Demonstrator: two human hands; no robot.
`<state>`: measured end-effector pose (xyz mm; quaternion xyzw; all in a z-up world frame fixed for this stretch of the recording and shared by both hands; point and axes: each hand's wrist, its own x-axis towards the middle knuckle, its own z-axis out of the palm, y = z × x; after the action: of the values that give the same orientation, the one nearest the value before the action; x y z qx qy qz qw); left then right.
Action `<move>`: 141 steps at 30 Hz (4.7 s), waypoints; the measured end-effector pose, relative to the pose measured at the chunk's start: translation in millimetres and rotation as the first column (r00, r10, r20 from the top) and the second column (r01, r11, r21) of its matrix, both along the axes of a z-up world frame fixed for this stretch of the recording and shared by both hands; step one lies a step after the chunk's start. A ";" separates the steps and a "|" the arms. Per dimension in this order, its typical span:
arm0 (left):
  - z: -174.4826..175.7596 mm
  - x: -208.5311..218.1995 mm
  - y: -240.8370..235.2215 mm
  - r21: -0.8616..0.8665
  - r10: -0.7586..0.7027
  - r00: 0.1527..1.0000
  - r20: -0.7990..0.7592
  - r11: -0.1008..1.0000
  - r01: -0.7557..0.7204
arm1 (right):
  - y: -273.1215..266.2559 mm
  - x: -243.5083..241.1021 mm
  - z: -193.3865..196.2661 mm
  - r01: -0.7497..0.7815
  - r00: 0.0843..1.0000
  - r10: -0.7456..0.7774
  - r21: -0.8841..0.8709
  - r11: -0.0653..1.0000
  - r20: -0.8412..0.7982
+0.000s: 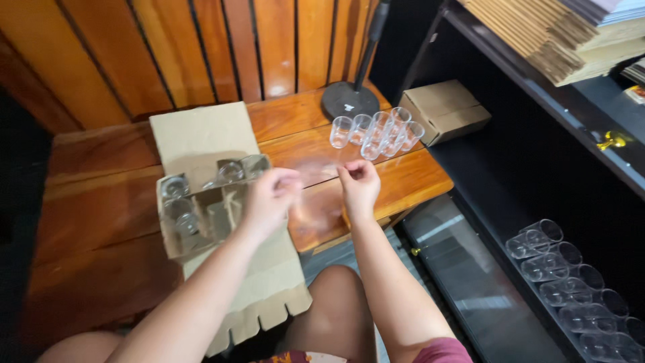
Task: The person opens a cardboard box containing small clear glasses. They remove the glasses one by one from the box and place them on the wooden table.
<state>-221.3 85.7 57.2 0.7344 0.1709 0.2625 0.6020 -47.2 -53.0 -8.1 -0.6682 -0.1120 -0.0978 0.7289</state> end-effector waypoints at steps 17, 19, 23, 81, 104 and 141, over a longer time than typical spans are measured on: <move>2.1 -198.9 121.2 0.240 0.429 0.896 -0.113 0.887 -0.394 | 117.8 -184.9 56.0 -0.494 0.851 0.523 -0.255 0.831 0.055; -10.3 -203.9 130.2 0.261 0.432 0.892 -0.133 0.883 -0.389 | 124.9 -197.7 57.3 -0.470 0.831 0.544 -0.375 0.799 0.115; -21.2 -209.0 140.8 0.336 0.370 0.910 -0.189 0.895 -0.294 | 140.6 -222.9 57.4 -0.476 0.753 0.640 -0.545 0.690 0.154; 12.8 -176.0 146.9 0.532 0.322 0.760 -0.564 0.846 0.037 | 163.9 -239.3 77.7 -0.308 0.772 0.632 -0.832 0.460 0.063; 84.1 -168.4 75.8 0.260 0.216 0.961 -0.175 0.951 -0.166 | 120.2 -209.5 94.2 -0.586 0.804 0.593 -0.230 0.777 -0.046; -22.2 144.2 -37.3 0.206 0.006 0.916 -0.402 0.975 0.084 | -6.3 12.0 5.5 0.071 0.996 -0.074 -0.060 0.996 -0.042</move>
<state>-77.1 48.4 34.9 0.8375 0.2459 0.1120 0.4750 -35.1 -59.3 -2.6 -0.6949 -0.0741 -0.1061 0.7073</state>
